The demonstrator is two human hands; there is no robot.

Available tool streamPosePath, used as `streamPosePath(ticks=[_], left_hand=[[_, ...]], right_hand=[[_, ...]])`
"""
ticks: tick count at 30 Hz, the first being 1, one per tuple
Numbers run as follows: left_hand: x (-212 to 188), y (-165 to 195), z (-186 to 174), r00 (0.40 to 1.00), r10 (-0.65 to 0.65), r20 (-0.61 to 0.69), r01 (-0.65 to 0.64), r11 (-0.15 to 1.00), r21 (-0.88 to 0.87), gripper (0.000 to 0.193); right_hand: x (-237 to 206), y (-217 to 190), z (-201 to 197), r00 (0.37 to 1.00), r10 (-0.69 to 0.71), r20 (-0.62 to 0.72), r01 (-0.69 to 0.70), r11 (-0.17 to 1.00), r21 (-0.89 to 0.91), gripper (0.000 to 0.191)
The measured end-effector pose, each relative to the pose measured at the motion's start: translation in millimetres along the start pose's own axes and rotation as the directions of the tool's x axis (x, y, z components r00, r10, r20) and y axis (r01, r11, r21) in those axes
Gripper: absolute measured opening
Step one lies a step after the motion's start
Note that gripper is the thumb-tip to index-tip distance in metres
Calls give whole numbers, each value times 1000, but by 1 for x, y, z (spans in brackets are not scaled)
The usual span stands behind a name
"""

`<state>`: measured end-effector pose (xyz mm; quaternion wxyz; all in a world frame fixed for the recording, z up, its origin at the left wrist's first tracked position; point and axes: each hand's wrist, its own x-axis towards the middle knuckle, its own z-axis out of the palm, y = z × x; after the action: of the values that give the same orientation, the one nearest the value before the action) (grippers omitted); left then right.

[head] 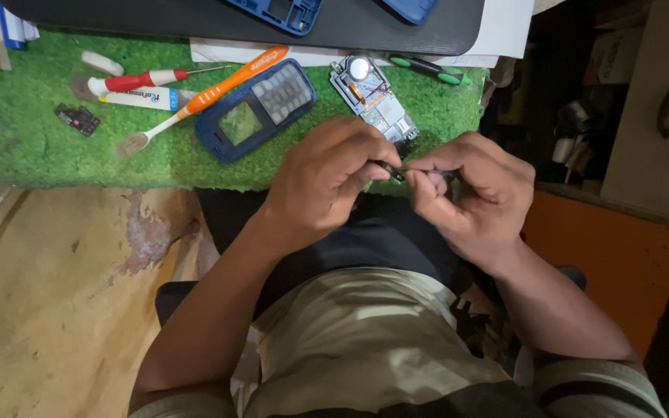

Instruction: The person removes the back cover and battery from a blue feature phone, then uses a screwdriver to unscrew and separate the housing, lifting out the internal board and speaker assembly and handling small internal components on the work mat.

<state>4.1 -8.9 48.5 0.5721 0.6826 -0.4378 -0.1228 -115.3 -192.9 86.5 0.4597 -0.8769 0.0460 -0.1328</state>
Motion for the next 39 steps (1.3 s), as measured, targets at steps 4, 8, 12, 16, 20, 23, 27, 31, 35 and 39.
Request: streamPosePath(ticks=[4,8,12,16,20,23,27,31,35,39], left_hand=[[2,1,2,1000,6,1,-6,1000,17,20],[1,2,3,1000,-23,7,23,999,38,16],[2,2,4,1000,14,-12,-13,999,45,16],[1,2,5,1000,13,-26,-11,998,62,16],[1,3,6,999,-11,-37,13,998,68,15],[1,3,7,998,25,-49,-21,997,74,15],[1,3,6,999,31,-44,-28,997,70,15],[1,6,5,998,34,-44,-31,996,81,15],[2,6,5,998,39,-45,-36,996,83,16],[1,6,4,998,38,-49,-35,996,77,17]], right_hand=[[-1,1,2,1000,15,-10,-15,1000,-19,7],[-2,1,2,1000,-27,-17,26,999,-45,7],[-1,0,1,1000,-14,-6,13,999,-38,7],[0,-1,1,998,-65,-9,64,991,-117,9],[-2,-4,2,990,-138,-1,136,979,-152,11],[-1,-4,1,988,-156,2,153,966,-210,12],[-2,-7,-3,986,-159,44,164,965,-204,12],[-1,-8,-4,991,-125,40,130,971,-202,13],[0,-8,-4,989,-139,41,145,958,-246,13],[-2,-9,-5,991,-122,55,131,969,-208,12]])
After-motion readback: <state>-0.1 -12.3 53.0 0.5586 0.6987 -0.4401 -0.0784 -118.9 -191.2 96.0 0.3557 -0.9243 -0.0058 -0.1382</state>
